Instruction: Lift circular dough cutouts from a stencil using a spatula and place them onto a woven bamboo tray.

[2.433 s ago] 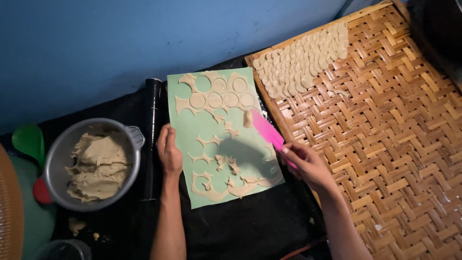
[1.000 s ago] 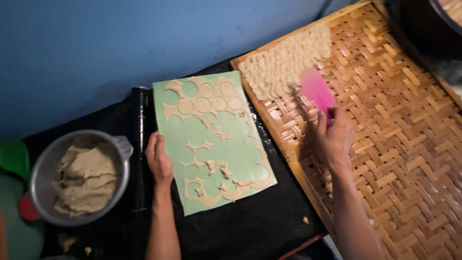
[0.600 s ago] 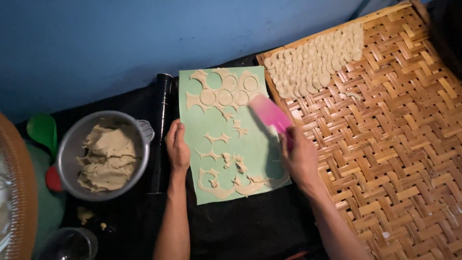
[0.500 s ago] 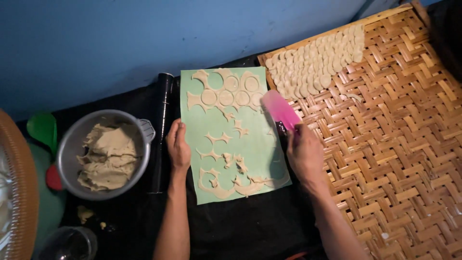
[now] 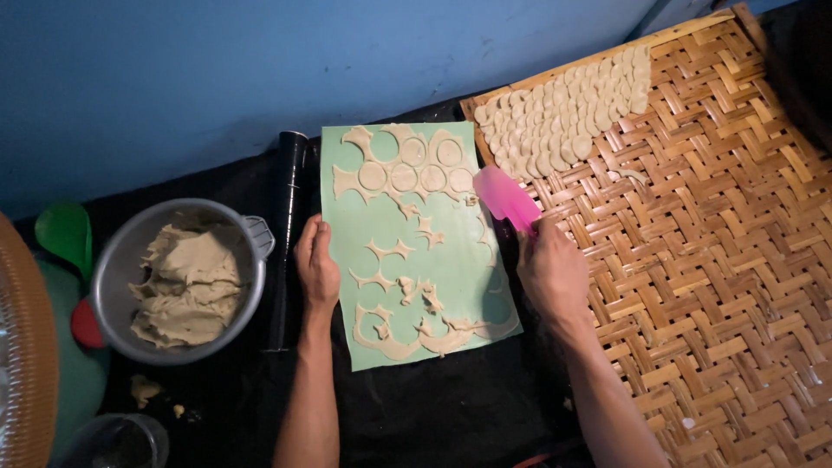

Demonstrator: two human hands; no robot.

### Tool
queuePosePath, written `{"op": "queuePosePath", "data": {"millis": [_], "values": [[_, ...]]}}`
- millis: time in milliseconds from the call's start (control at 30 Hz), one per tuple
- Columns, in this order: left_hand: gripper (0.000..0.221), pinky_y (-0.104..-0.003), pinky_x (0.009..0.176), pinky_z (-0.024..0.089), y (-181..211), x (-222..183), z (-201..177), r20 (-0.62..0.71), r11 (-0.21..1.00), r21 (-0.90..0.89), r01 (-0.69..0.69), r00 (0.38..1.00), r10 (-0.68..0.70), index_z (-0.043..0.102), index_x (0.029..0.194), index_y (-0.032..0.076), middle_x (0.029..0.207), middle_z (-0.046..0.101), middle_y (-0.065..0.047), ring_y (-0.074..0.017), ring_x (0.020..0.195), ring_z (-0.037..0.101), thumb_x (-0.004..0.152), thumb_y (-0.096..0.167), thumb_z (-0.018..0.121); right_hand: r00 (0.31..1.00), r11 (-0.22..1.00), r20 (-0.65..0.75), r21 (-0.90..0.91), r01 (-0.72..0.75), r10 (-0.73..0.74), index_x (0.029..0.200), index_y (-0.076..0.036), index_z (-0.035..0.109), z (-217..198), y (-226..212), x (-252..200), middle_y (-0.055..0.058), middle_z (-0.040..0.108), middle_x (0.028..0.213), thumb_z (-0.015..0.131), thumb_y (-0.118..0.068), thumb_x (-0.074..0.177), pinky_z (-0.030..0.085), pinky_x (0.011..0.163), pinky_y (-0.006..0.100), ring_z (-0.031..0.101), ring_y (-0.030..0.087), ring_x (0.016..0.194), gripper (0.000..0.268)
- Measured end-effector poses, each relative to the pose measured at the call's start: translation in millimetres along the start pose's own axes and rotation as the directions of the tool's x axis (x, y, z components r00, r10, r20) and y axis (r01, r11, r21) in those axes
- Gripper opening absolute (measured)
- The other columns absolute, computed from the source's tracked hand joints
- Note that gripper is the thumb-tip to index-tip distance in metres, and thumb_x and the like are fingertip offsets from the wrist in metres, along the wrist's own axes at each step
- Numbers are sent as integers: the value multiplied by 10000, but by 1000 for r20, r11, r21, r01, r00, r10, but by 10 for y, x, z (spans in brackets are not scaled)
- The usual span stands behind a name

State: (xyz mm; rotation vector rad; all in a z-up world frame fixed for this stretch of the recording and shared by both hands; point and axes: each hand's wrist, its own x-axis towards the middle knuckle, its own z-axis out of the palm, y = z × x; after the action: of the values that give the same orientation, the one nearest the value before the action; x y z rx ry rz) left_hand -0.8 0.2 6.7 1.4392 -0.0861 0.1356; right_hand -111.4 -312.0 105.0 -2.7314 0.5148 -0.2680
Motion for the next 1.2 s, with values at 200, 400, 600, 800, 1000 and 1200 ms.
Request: {"op": "queuePosePath", "data": {"millis": [200,400,600,800,1000,1200], "values": [[316,-253,889,483,141,-6,43,8,1000,2,19,1000,-19,640,1212,-31,1069,695,-43,-112,970,605,1086,183,445,996,1000,88,9,-28,27,1012,-2,616,2,60,73,283,692,845,616,-317,990,505,705,591,663,498,794,316],[318,-256,885,478,69,-20,20,5,1000,13,10,1000,-10,644,1208,-32,1054,681,-45,-115,966,596,1093,185,443,993,998,102,36,-56,52,1018,5,633,68,61,140,289,699,865,616,-339,1009,503,747,597,666,501,829,344],[300,-248,892,465,114,-7,43,21,998,-62,27,999,-26,638,1189,-26,1048,669,-27,-103,968,579,1087,179,443,988,990,140,111,-87,71,1057,-11,677,109,117,208,282,708,886,625,-332,994,521,777,574,683,479,861,331],[287,-257,881,460,-22,-6,-8,-1,999,-39,25,1000,-25,644,1172,-32,1032,659,-37,-109,955,566,1096,170,455,983,898,181,437,-57,-26,1092,-10,674,255,440,285,135,751,894,682,-286,957,574,683,381,728,243,736,308],[297,-255,889,469,35,1,24,-1,999,-42,29,1000,-29,641,1186,-22,1058,677,-34,-108,966,584,1086,176,445,899,628,431,681,-378,74,1066,-68,669,420,600,283,-13,651,773,685,-307,956,408,504,238,535,67,597,263],[300,-259,899,469,62,-6,37,-2,997,-72,38,999,-38,644,1189,-24,1072,678,-32,-112,979,582,1089,182,449,862,395,507,788,-473,19,1045,-76,680,291,587,201,-37,607,735,684,-309,966,305,439,225,461,53,537,245]]}}
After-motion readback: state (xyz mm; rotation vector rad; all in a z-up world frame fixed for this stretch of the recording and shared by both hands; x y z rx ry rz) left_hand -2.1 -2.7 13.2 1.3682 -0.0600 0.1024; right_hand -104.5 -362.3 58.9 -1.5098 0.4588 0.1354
